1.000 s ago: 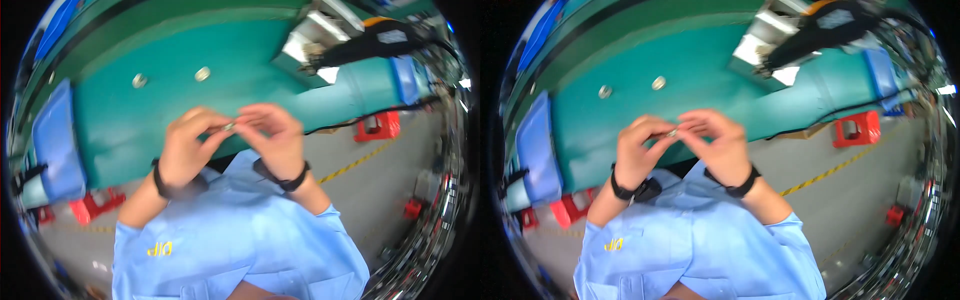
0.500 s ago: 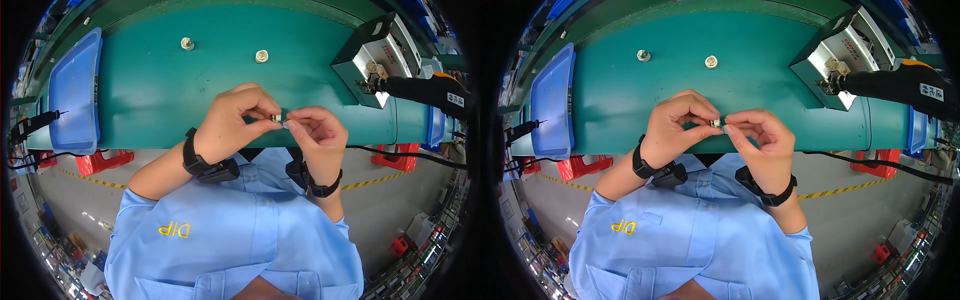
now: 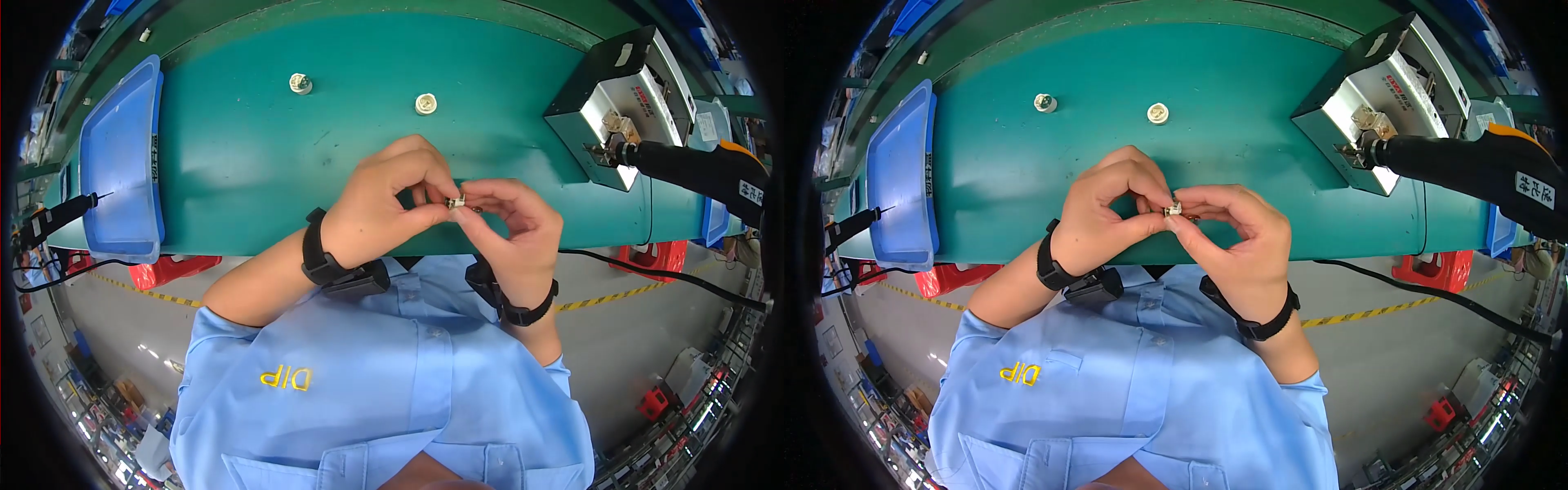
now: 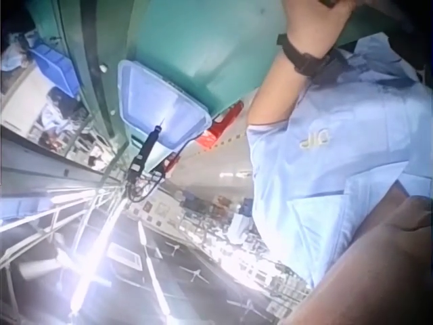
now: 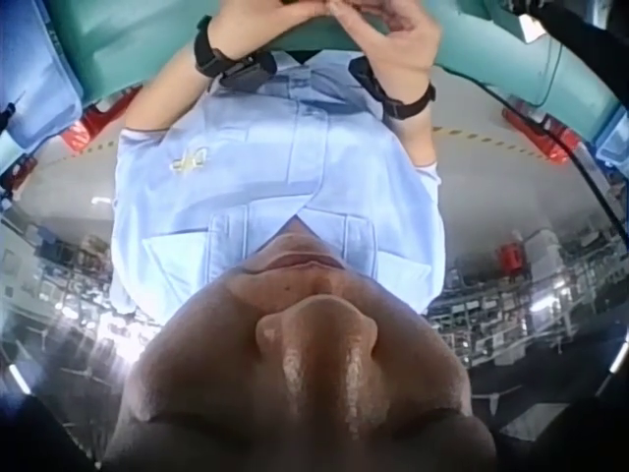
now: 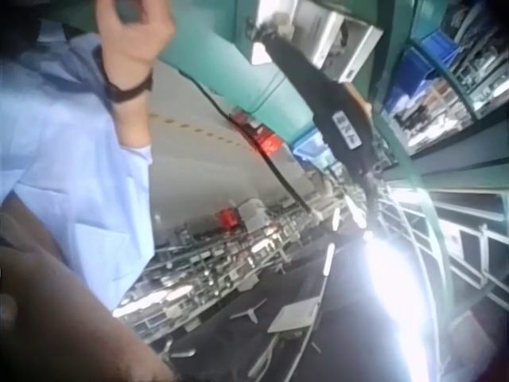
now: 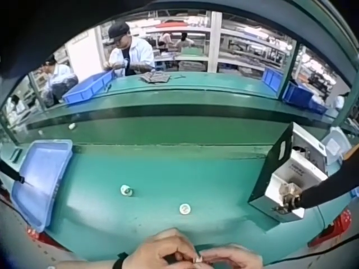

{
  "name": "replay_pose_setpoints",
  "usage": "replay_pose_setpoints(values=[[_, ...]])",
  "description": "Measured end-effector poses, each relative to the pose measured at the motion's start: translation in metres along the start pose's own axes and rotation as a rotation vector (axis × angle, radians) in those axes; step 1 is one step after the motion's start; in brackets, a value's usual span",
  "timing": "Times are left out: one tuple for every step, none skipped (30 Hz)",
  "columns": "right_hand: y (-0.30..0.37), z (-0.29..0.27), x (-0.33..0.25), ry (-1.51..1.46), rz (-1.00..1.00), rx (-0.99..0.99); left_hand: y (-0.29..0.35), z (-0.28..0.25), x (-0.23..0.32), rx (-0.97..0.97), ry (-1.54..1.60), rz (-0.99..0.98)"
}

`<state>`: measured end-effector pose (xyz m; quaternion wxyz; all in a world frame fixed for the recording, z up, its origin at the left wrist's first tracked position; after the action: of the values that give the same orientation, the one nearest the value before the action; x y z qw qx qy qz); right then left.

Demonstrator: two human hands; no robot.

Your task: Assembling small electronic components by hand and using an electric screwdriver on a production line.

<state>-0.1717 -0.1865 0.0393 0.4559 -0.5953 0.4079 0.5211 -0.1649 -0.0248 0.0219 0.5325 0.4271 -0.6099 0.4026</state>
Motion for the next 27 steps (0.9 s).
replay_pose_setpoints(values=[[-0.001, -0.001, 0.002, -0.003, 0.003, -0.012, -0.001, 0.0, 0.003, 0.014, -0.061, -0.009], [-0.002, -0.002, 0.004, -0.006, 0.006, -0.026, -0.002, -0.001, 0.006, 0.03, -0.123, -0.019], [-0.003, -0.004, 0.005, -0.009, 0.002, -0.031, -0.006, -0.003, 0.011, 0.036, -0.126, -0.018], [-0.004, -0.009, 0.005, 0.009, -0.019, 0.004, -0.013, -0.012, 0.017, 0.119, -0.196, -0.006], [-0.006, -0.013, 0.005, 0.026, -0.04, 0.039, -0.022, -0.022, 0.022, 0.203, -0.265, 0.005], [-0.006, -0.017, 0.003, 0.036, -0.07, 0.066, -0.025, -0.031, 0.026, 0.296, -0.344, 0.018], [-0.007, -0.018, 0.002, 0.032, -0.075, 0.058, -0.03, -0.036, 0.022, 0.305, -0.348, 0.019], [-0.008, -0.02, 0.002, 0.033, -0.073, 0.081, -0.037, -0.039, 0.016, 0.276, -0.382, 0.039], [-0.009, -0.022, 0.002, 0.035, -0.07, 0.101, -0.042, -0.041, 0.008, 0.251, -0.414, 0.057], [-0.01, -0.024, 0.002, 0.037, -0.067, 0.121, -0.045, -0.043, 0.002, 0.224, -0.446, 0.076], [-0.011, -0.024, 0.001, 0.04, -0.068, 0.118, -0.048, -0.044, -0.005, 0.228, -0.444, 0.078], [-0.012, -0.024, 0.002, 0.018, -0.051, 0.135, -0.052, -0.043, -0.014, 0.179, -0.441, 0.046], [-0.012, -0.024, 0.003, -0.004, -0.033, 0.152, -0.054, -0.041, -0.022, 0.13, -0.437, 0.015], [-0.012, -0.025, 0.005, -0.024, -0.012, 0.179, -0.059, -0.037, -0.027, 0.071, -0.432, -0.015], [-0.013, -0.024, 0.005, -0.018, -0.009, 0.189, -0.059, -0.033, -0.026, 0.061, -0.425, -0.012], [-0.013, -0.024, 0.004, 0.005, -0.022, 0.19, -0.053, -0.025, -0.022, 0.055, -0.363, -0.048], [-0.013, -0.024, 0.003, 0.028, -0.035, 0.191, -0.047, -0.017, -0.017, 0.049, -0.301, -0.084], [-0.013, -0.025, 0.003, 0.051, -0.047, 0.192, -0.042, -0.01, -0.014, 0.043, -0.238, -0.121], [-0.013, -0.026, 0.005, 0.056, -0.04, 0.198, -0.04, -0.007, -0.01, 0.035, -0.232, -0.123], [-0.013, -0.025, 0.005, 0.107, -0.088, 0.181, -0.037, -0.005, -0.006, 0.018, -0.173, -0.118], [-0.012, -0.025, 0.006, 0.158, -0.136, 0.163, -0.035, -0.003, -0.002, 0.002, -0.115, -0.114], [-0.012, -0.024, 0.005, 0.208, -0.184, 0.144, -0.034, -0.001, -0.002, -0.013, -0.056, -0.11], [-0.011, -0.024, 0.006, 0.211, -0.179, 0.147, -0.034, 0.0, -0.003, -0.018, -0.052, -0.112], [-0.011, -0.023, 0.005, 0.234, -0.211, 0.136, -0.034, 0.0, -0.003, -0.007, -0.037, -0.083], [-0.011, -0.022, 0.004, 0.256, -0.243, 0.125, -0.033, -0.001, -0.004, 0.004, -0.022, -0.054], [-0.011, -0.021, 0.003, 0.278, -0.276, 0.114, -0.032, -0.001, -0.003, 0.016, -0.008, -0.025], [-0.011, -0.02, 0.002, 0.28, -0.276, 0.113, -0.032, -0.002, -0.004, 0.016, -0.006, -0.025]])
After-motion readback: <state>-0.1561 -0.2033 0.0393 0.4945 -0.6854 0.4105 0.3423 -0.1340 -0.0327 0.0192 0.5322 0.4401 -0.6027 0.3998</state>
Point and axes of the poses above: each hand's wrist, its own y-axis away from the middle knuckle, its own z-axis out of the palm, x = y × z, the point moved 5 cm from there along -y, towards the middle knuckle, and after that the axes turned 6 degrees about -z, right-handed, at the moved point
